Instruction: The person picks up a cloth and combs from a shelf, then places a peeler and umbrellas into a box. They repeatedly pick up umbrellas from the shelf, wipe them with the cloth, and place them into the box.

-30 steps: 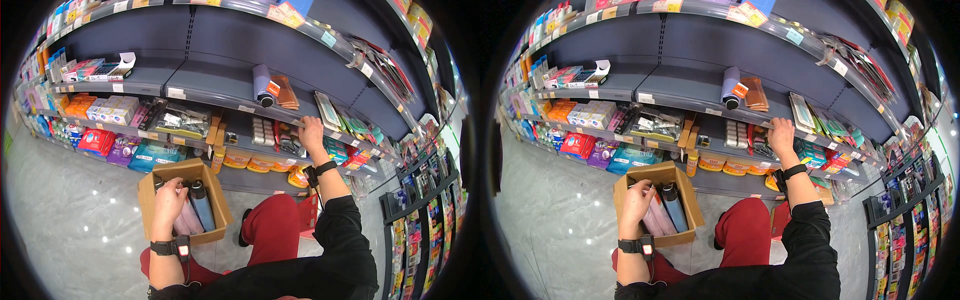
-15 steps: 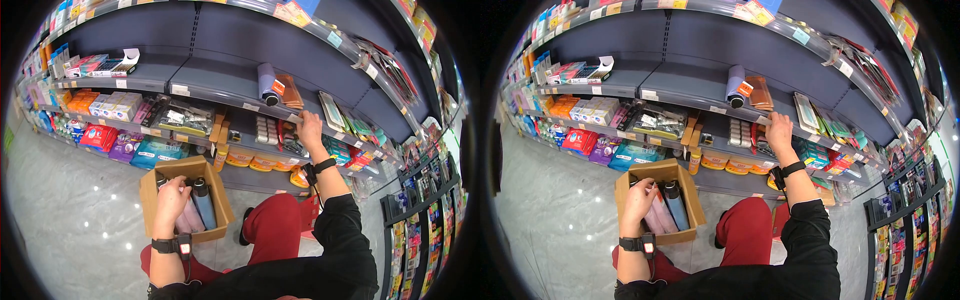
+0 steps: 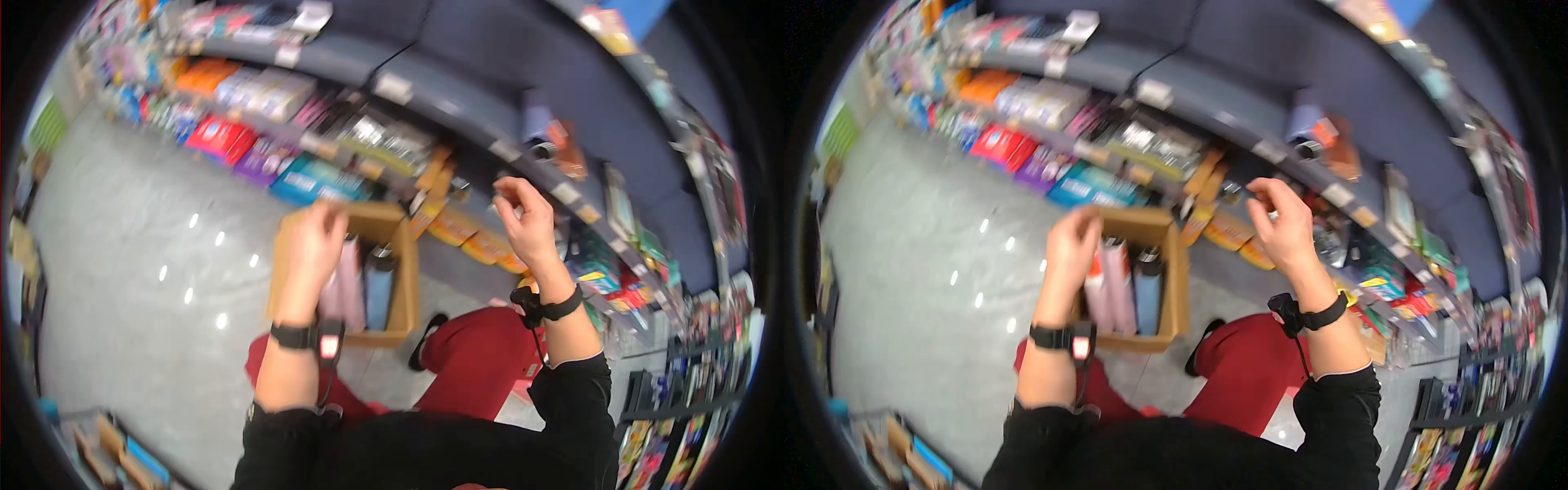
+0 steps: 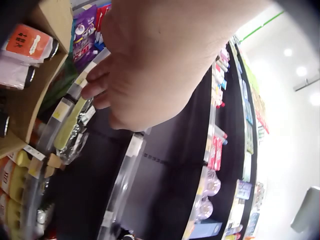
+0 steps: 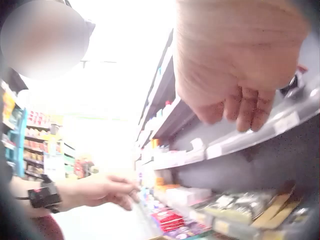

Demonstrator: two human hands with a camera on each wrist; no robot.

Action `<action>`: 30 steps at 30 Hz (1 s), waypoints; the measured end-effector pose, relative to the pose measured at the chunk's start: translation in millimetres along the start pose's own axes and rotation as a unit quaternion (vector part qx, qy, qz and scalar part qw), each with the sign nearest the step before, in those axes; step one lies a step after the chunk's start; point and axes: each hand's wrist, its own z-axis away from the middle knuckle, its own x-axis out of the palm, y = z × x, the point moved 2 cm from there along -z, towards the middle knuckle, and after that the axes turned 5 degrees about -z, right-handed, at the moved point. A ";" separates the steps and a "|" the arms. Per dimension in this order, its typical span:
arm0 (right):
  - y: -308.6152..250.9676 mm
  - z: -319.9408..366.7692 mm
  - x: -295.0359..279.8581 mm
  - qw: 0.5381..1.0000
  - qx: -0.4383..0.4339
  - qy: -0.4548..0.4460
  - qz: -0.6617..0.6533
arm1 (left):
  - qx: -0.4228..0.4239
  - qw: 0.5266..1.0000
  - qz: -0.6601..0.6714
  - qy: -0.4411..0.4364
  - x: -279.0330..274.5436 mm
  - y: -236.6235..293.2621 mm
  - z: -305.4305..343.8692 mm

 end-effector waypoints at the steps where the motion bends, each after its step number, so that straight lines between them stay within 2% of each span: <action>1: -12.3 5.5 24.0 0.997 -0.009 -0.082 -0.010 | -0.034 0.997 0.040 0.049 -4.7 -9.8 -5.3; 2: -19.7 10.2 50.8 0.976 0.012 -0.218 -0.025 | -0.058 0.988 0.115 0.091 -8.8 -16.3 -11.6; 3: -22.6 20.1 78.9 0.956 -0.035 -0.290 -0.033 | -0.074 0.970 0.189 0.134 -14.7 -19.6 -13.5; 4: -23.5 29.5 107.2 0.933 -0.046 -0.354 -0.042 | -0.086 0.971 0.178 0.134 -21.3 -17.4 -12.2; 5: -21.1 37.5 135.6 0.913 -0.045 -0.401 -0.068 | -0.109 0.957 0.232 0.138 -27.6 -12.9 -12.4; 6: -15.1 46.4 165.9 0.903 -0.032 -0.418 -0.092 | -0.129 0.938 0.286 0.143 -31.1 -11.8 -11.2; 7: -13.8 51.4 191.0 0.900 -0.004 -0.427 -0.091 | -0.131 0.939 0.281 0.147 -31.2 -14.3 -10.5; 9: -14.9 48.4 224.1 0.925 -0.023 -0.374 0.065 | -0.112 0.939 0.293 0.141 -30.8 -19.9 -10.3; 11: -11.4 29.9 238.5 0.919 0.056 -0.370 0.121 | -0.120 0.942 0.282 0.139 -34.2 -20.1 -9.0; 12: -1.8 28.8 246.9 0.900 0.096 -0.387 0.177 | -0.118 0.943 0.283 0.130 -35.3 -21.2 -8.5; 13: 16.6 29.9 256.7 0.861 0.152 -0.459 0.159 | -0.115 0.944 0.286 0.121 -36.5 -20.3 -8.8; 15: 32.5 43.0 261.9 0.835 0.069 -0.504 0.208 | -0.133 0.946 0.274 0.115 -38.6 -16.5 -9.0; 16: 37.3 43.3 258.2 0.832 0.067 -0.509 0.210 | -0.130 0.946 0.273 0.113 -39.7 -14.4 -9.9; 18: 39.5 47.4 246.4 0.825 0.011 -0.539 0.170 | -0.121 0.943 0.287 0.117 -40.1 -13.8 -10.0; 19: 40.2 50.2 238.9 0.821 0.016 -0.545 0.169 | -0.129 0.942 0.288 0.114 -37.2 -16.6 -9.0; 21: 41.1 47.4 223.6 0.853 0.041 -0.516 0.068 | -0.116 0.943 0.303 0.076 -31.0 -18.8 -10.4; 22: 35.7 44.1 210.8 0.877 0.016 -0.479 0.037 | -0.115 0.943 0.305 0.067 -26.5 -19.8 -9.2; 23: 32.2 37.4 194.3 0.887 0.039 -0.460 0.025 | -0.116 0.942 0.306 0.069 -24.9 -20.8 -7.5; 25: 25.0 19.5 156.6 0.912 0.081 -0.403 -0.014 | -0.112 0.983 0.148 -0.010 -20.5 -19.7 -4.9; 26: 22.6 10.9 135.6 0.920 0.124 -0.369 -0.035 | -0.098 0.990 0.100 -0.011 -16.5 -19.9 -3.4; 28: 19.6 -5.6 91.0 0.929 0.175 -0.314 -0.091 | -0.081 0.993 0.083 -0.004 -13.0 -15.3 -0.3; 30: 29.0 -5.5 56.8 0.937 0.209 -0.212 -0.182 | -0.072 0.996 0.054 -0.006 -12.1 -12.7 0.6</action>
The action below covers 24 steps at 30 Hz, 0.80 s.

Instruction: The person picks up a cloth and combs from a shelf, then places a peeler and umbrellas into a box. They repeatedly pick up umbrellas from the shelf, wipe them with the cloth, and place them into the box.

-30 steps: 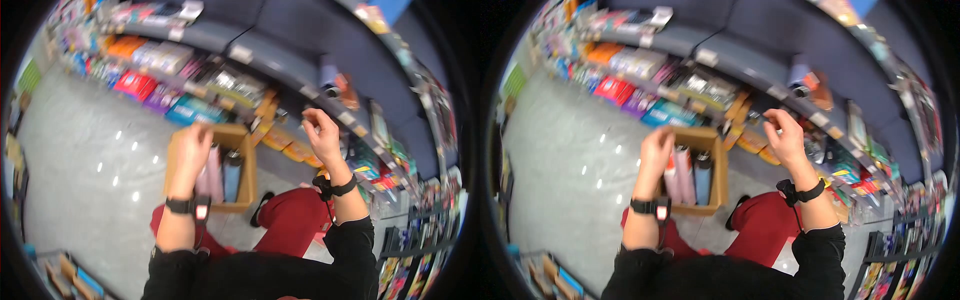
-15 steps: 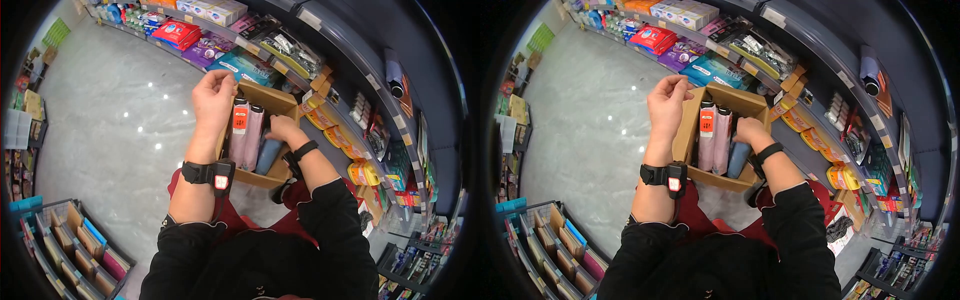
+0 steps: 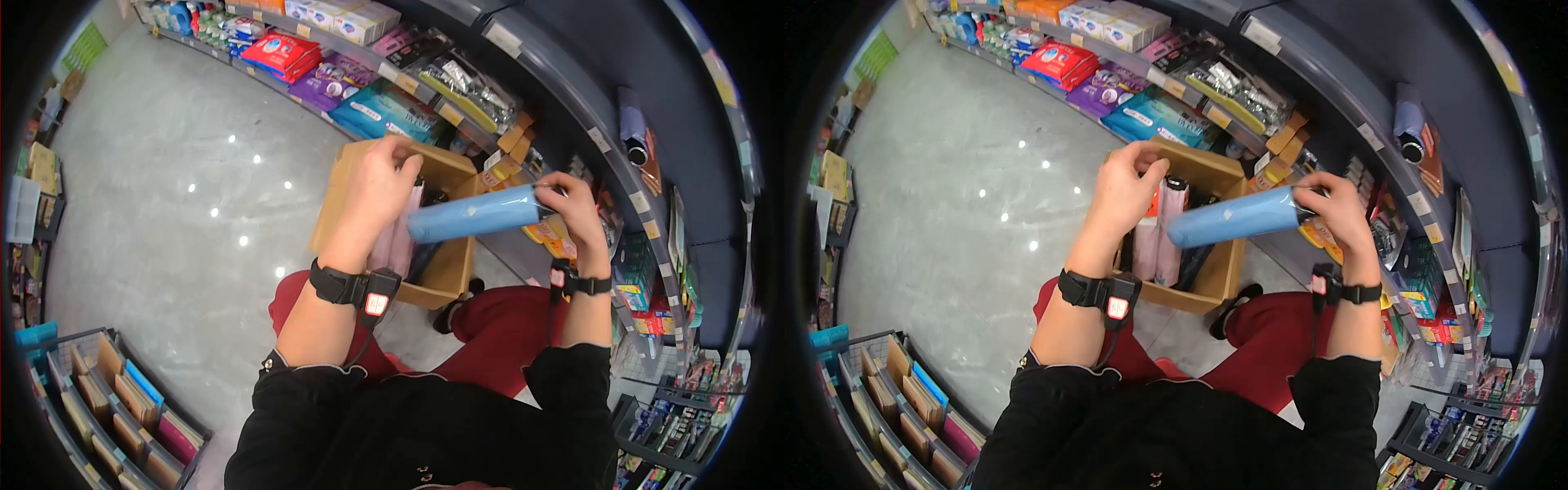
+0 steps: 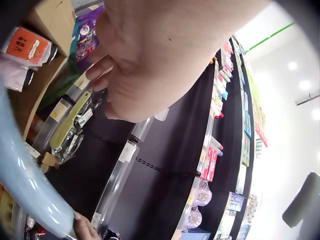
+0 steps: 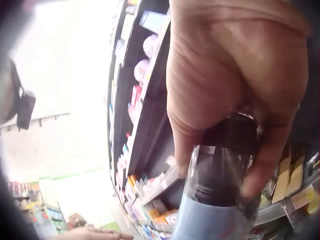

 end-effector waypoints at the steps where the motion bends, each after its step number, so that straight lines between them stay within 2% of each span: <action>1: 9.6 5.9 -13.0 0.998 -0.011 0.042 -0.049 | 0.010 1.000 0.003 0.006 2.7 0.1 1.3; 3: 32.8 19.1 -23.4 0.978 -0.011 0.102 -0.179 | 0.011 0.990 -0.018 0.138 2.7 -1.8 2.0; 4: 44.8 28.7 -24.6 0.961 0.035 0.091 -0.260 | -0.062 0.989 0.087 0.104 6.3 -5.0 -0.7; 5: 45.1 40.2 -8.8 0.937 0.058 0.147 -0.312 | -0.048 0.989 0.088 0.109 6.2 1.5 0.1; 6: 50.5 49.9 6.3 0.923 0.036 0.143 -0.356 | -0.101 0.964 0.230 0.083 9.9 6.0 4.1; 7: 52.2 59.0 28.1 0.900 0.056 0.178 -0.393 | -0.152 0.917 0.365 0.051 15.6 9.8 9.2; 9: 63.0 70.7 76.3 0.846 0.083 0.119 -0.513 | -0.202 0.839 0.481 -0.154 52.1 -5.6 22.6; 10: 73.0 74.2 102.1 0.829 0.088 0.064 -0.549 | -0.174 0.860 0.452 -0.160 67.6 3.8 36.7; 11: 59.2 80.9 127.1 0.793 0.102 0.057 -0.598 | -0.147 0.878 0.422 -0.170 81.4 11.5 49.1; 12: 53.9 87.5 146.8 0.763 0.112 0.050 -0.634 | -0.115 0.923 0.341 -0.137 88.4 5.4 51.7; 13: 40.6 92.9 155.7 0.784 0.094 0.040 -0.613 | -0.220 0.908 0.331 -0.132 85.4 7.5 49.8; 14: 56.6 91.1 160.6 0.865 0.060 0.038 -0.496 | -0.206 0.895 0.365 -0.151 90.1 -2.7 45.9; 15: 43.3 97.0 150.2 0.886 0.085 -0.012 -0.455 | -0.219 0.876 0.374 -0.210 86.8 1.5 45.8; 16: 43.5 100.5 135.8 0.936 0.081 -0.045 -0.340 | -0.207 0.871 0.376 -0.237 83.6 11.4 49.4; 17: 41.1 107.0 115.4 0.956 0.029 -0.060 -0.286 | -0.211 0.880 0.350 -0.240 84.1 12.7 55.3; 18: 38.3 116.2 83.4 0.982 -0.039 0.014 -0.187 | -0.206 0.872 0.369 -0.248 88.7 11.1 60.0; 19: 37.4 124.0 51.9 0.989 -0.107 0.072 -0.077 | -0.238 0.861 0.368 -0.257 86.7 22.4 64.7; 21: 61.6 149.9 -14.0 0.972 -0.016 0.236 0.001 | -0.298 0.836 0.379 -0.261 87.8 17.2 64.1; 22: 87.6 165.3 -44.2 0.945 0.025 0.325 0.016 | -0.313 0.814 0.410 -0.266 87.2 13.0 60.7; 23: 134.5 183.0 -77.2 0.915 0.012 0.394 0.086 | -0.326 0.793 0.442 -0.264 85.5 8.1 57.3; 24: 185.6 209.5 -105.3 0.876 0.089 0.464 0.091 | -0.314 0.795 0.456 -0.247 84.6 3.9 55.4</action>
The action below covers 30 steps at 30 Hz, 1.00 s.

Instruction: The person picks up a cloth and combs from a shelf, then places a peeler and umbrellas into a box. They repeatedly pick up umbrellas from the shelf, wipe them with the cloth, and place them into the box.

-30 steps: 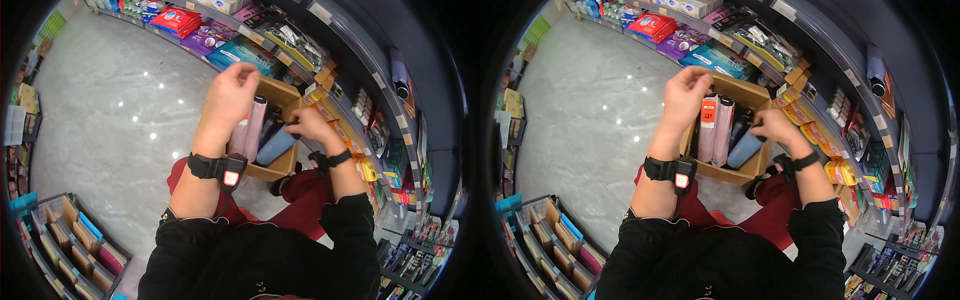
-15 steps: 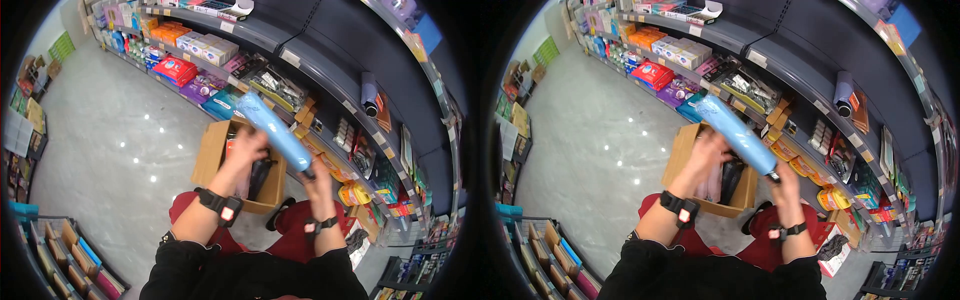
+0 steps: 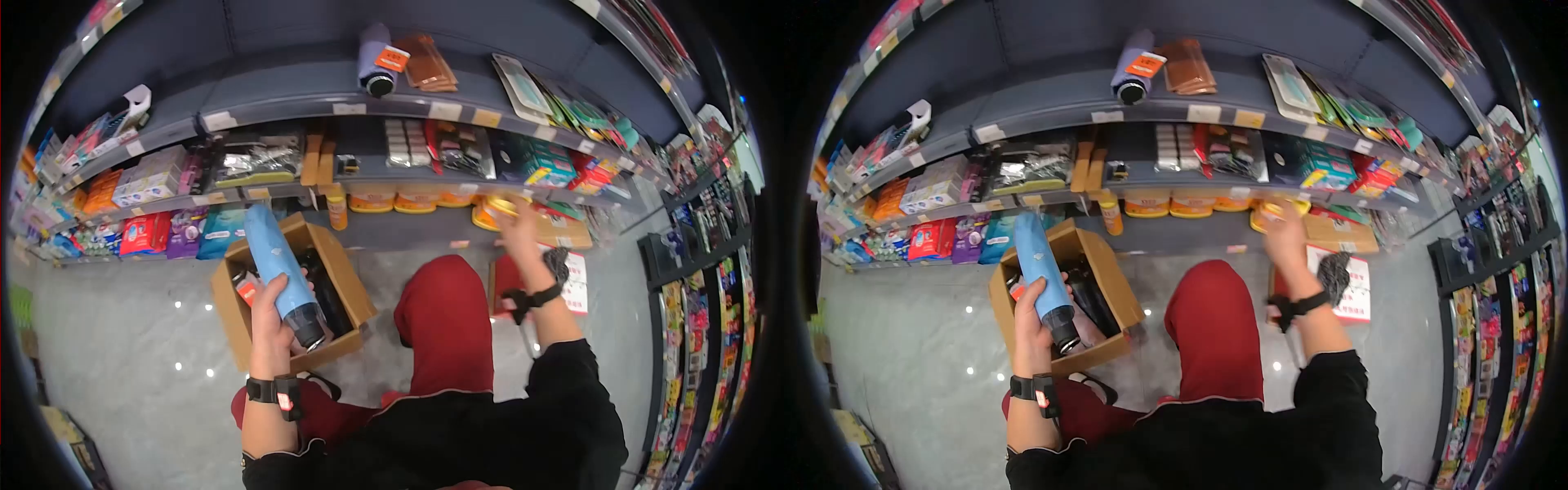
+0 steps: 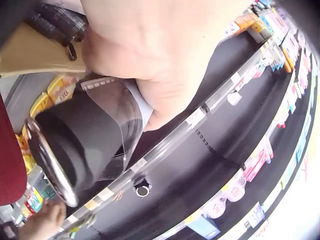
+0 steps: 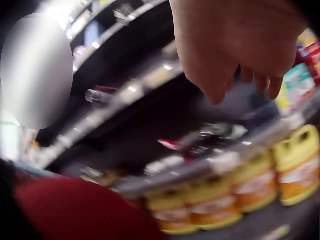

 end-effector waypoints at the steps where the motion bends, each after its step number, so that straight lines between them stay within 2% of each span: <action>1: 18.2 -5.1 -29.3 0.992 0.094 0.018 0.081 | 0.016 1.000 -0.003 0.005 -0.9 2.6 1.1; 2: 113.2 -2.2 -56.3 0.971 0.002 0.069 0.230 | 0.013 1.000 0.026 -0.010 1.9 3.2 3.1; 3: 163.9 4.4 -83.3 0.931 0.075 0.038 0.355 | 0.012 0.998 0.056 -0.025 3.3 3.1 4.2; 4: 325.2 19.0 -105.4 0.886 0.068 0.007 0.458 | 0.019 0.998 0.031 -0.045 -0.7 0.4 2.7; 5: 274.2 38.8 -118.7 0.886 0.224 0.007 0.406 | 0.004 0.999 0.039 -0.034 4.1 0.1 5.9; 6: 224.5 55.2 -118.1 0.850 0.404 0.003 0.337 | -0.003 0.997 0.042 -0.063 -0.4 -6.3 3.5; 7: 306.7 78.0 -120.0 0.847 0.376 -0.039 0.373 | -0.012 0.995 0.042 -0.091 -4.4 -10.7 -0.7; 8: 332.9 91.2 -115.0 0.836 0.380 -0.068 0.390 | 0.002 0.997 0.006 -0.076 5.9 -10.0 1.4; 9: 267.6 88.0 -105.9 0.824 0.421 -0.021 0.380 | -0.019 0.996 -0.010 -0.090 1.5 -13.4 -1.6; 11: 312.9 86.5 -100.9 0.868 0.348 0.028 0.353 | 0.001 0.996 -0.050 -0.072 9.0 -16.8 -3.0; 12: 318.3 80.7 -100.9 0.901 0.309 0.029 0.302 | 0.009 0.996 -0.061 -0.067 14.4 -16.6 -2.6; 13: 317.2 72.3 -94.1 0.931 0.268 0.029 0.247 | 0.019 0.995 -0.072 -0.061 19.5 -13.4 -2.4; 14: 317.7 62.1 -79.8 0.956 0.268 0.083 -0.082 | 0.017 0.996 -0.074 -0.055 23.6 -10.1 -1.4; 15: 223.5 48.5 -70.0 0.913 0.329 0.046 -0.236 | 0.026 0.995 -0.075 -0.056 28.6 -4.9 0.2; 16: 171.1 36.0 -61.6 0.893 0.312 -0.008 -0.323 | 0.021 0.994 -0.092 -0.048 29.2 -2.2 -0.2; 18: 50.6 25.1 -39.2 0.910 0.232 -0.016 -0.342 | 0.030 0.994 -0.093 -0.054 35.5 -1.7 0.2; 20: -33.7 25.1 -19.6 0.945 0.083 -0.090 -0.303 | 0.038 0.994 -0.087 -0.056 42.4 -0.2 5.7; 22: -93.2 39.0 16.4 0.952 -0.012 -0.096 -0.289 | 0.035 0.994 -0.040 -0.100 52.8 1.7 6.1; 23: -127.5 46.5 32.5 0.975 -0.155 -0.101 -0.126 | 0.040 0.993 -0.034 -0.105 54.6 -1.8 3.6; 24: -161.5 61.1 57.3 0.959 -0.252 -0.093 -0.090 | 0.042 0.991 -0.075 -0.106 53.5 -8.8 0.2; 25: -179.5 76.9 87.6 0.949 -0.246 -0.143 -0.136 | 0.043 0.987 -0.118 -0.105 53.4 -16.0 -1.1; 26: -196.0 91.4 119.4 0.939 -0.231 -0.188 -0.175 | 0.082 0.985 -0.100 -0.118 57.4 -26.3 3.3; 27: -203.6 98.0 144.0 0.925 -0.212 -0.230 -0.214 | 0.024 0.987 -0.133 -0.091 47.5 -36.9 -0.6; 29: -200.6 81.8 171.6 0.945 -0.229 -0.159 -0.168 | 0.033 0.949 -0.259 -0.174 40.1 -28.6 3.7; 30: -197.3 66.1 179.4 0.958 -0.219 -0.117 -0.141 | 0.028 0.938 -0.282 -0.200 44.0 -21.2 8.4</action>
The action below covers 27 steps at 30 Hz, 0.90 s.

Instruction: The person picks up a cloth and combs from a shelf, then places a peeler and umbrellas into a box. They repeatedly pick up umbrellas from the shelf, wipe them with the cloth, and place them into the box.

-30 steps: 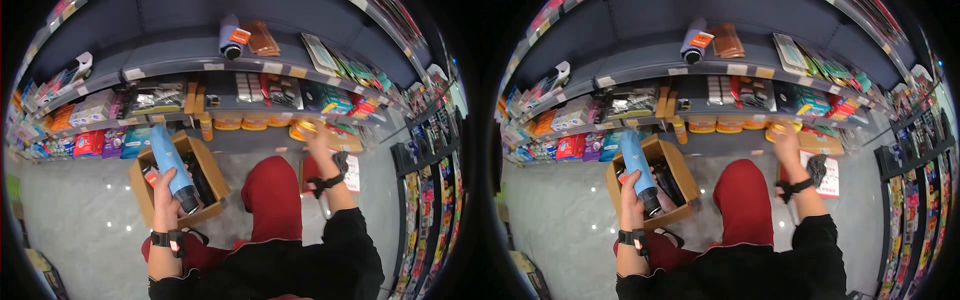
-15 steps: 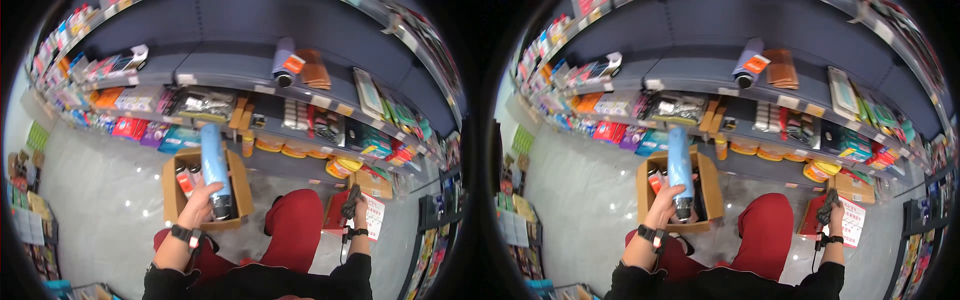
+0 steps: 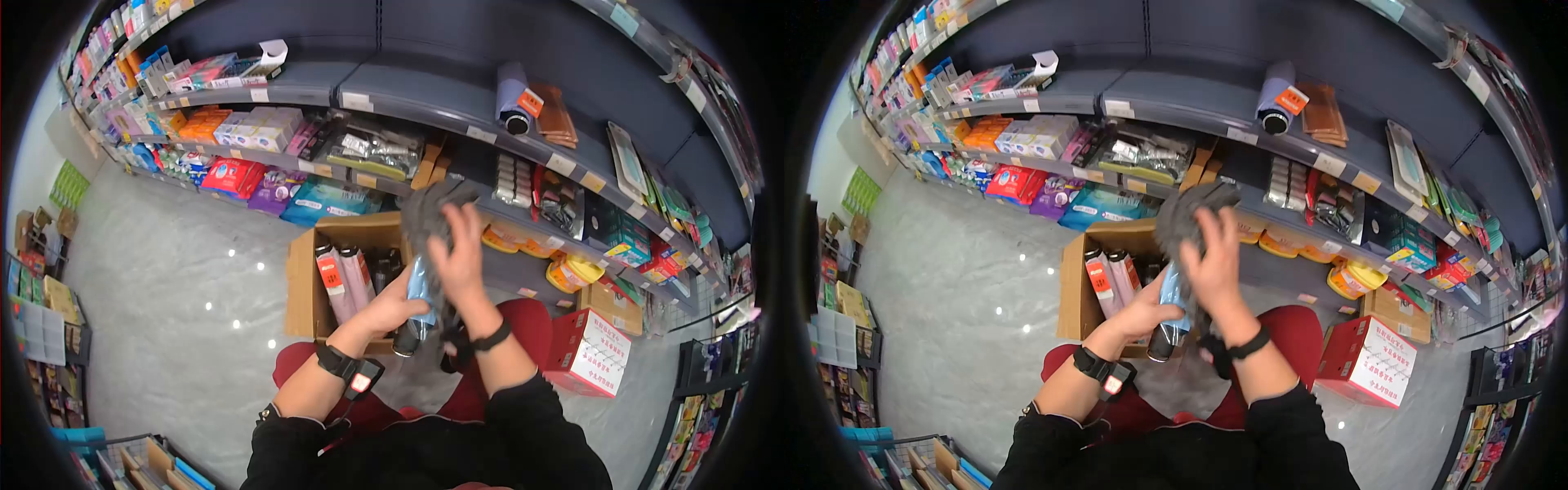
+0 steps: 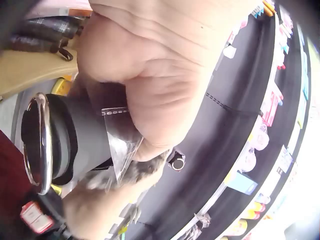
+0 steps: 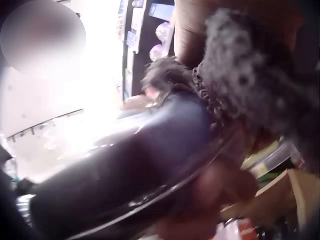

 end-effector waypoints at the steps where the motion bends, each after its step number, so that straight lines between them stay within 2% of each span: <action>1: 9.7 -14.7 -3.9 0.999 0.024 0.043 0.021 | -0.006 0.999 -0.017 -0.029 4.9 5.5 4.4; 2: 31.8 -30.2 -8.0 0.996 0.021 0.083 0.013 | -0.001 0.999 0.023 -0.042 8.6 3.5 4.9; 5: 100.2 -45.7 -14.1 0.957 0.205 0.101 -0.178 | 0.009 0.998 0.047 -0.032 10.2 3.2 5.7; 6: 87.0 -37.3 -13.4 0.962 0.190 0.095 -0.170 | 0.006 0.996 0.082 -0.024 9.9 8.1 7.1; 8: 16.8 -4.2 -7.6 0.970 0.174 0.065 -0.158 | 0.027 0.995 0.100 0.006 3.3 13.2 4.5; 9: 4.9 19.1 3.1 0.957 0.191 0.009 -0.217 | 0.049 0.992 0.112 0.038 -3.1 15.6 4.2; 11: -23.5 59.3 14.8 0.958 0.155 -0.080 -0.228 | 0.070 0.982 0.133 0.111 -25.0 -0.4 -3.4; 12: -31.0 71.0 20.4 0.958 0.120 -0.091 -0.242 | 0.061 0.981 0.151 0.103 -29.9 10.2 -0.1; 13: -32.8 75.7 24.3 0.947 0.146 -0.091 -0.272 | 0.050 0.980 0.170 0.093 -32.1 20.0 3.4; 14: -31.8 71.0 22.7 0.952 0.136 -0.069 -0.264 | 0.049 0.981 0.168 0.087 -29.1 18.0 2.1; 15: -33.7 57.5 21.0 0.958 0.126 -0.048 -0.255 | 0.088 0.990 0.060 0.090 -24.7 15.1 2.0; 16: -25.9 45.8 24.4 0.951 0.176 -0.015 -0.253 | 0.130 0.986 -0.049 0.091 -20.5 12.0 2.6; 17: -12.6 32.2 27.6 0.943 0.223 0.022 -0.246 | 0.080 0.977 -0.189 0.061 -20.4 4.7 5.5; 18: 8.1 17.6 34.0 0.879 0.263 0.002 -0.398 | -0.044 0.945 -0.324 0.018 -32.5 -26.2 1.3; 19: 12.6 4.0 30.4 0.861 0.296 0.024 -0.414 | 0.004 0.952 -0.301 0.056 -15.5 7.5 15.2; 20: 22.7 -5.3 27.0 0.896 0.304 0.090 -0.311 | 0.083 0.971 -0.221 0.046 -13.8 -1.2 13.4; 21: 9.9 -16.1 19.3 0.880 0.314 0.159 -0.320 | 0.129 0.963 -0.231 0.039 -11.3 2.2 12.6; 22: 15.8 -26.1 15.3 0.853 0.300 0.131 -0.406 | 0.053 0.974 -0.219 0.024 -9.9 9.2 14.9; 23: 18.0 -29.8 9.4 0.799 0.363 0.075 -0.474 | 0.056 0.981 -0.186 0.029 -3.2 22.5 19.6; 25: 28.0 -23.7 14.7 0.733 0.357 0.025 -0.578 | 0.077 0.985 -0.152 0.036 -5.5 22.9 19.8; 26: 29.1 -13.0 18.3 0.732 0.354 0.024 -0.582 | 0.078 0.984 -0.156 0.038 -8.5 23.3 20.9; 27: 23.2 -1.0 19.6 0.712 0.370 0.005 -0.596 | 0.049 0.995 -0.081 0.025 -13.4 21.9 20.8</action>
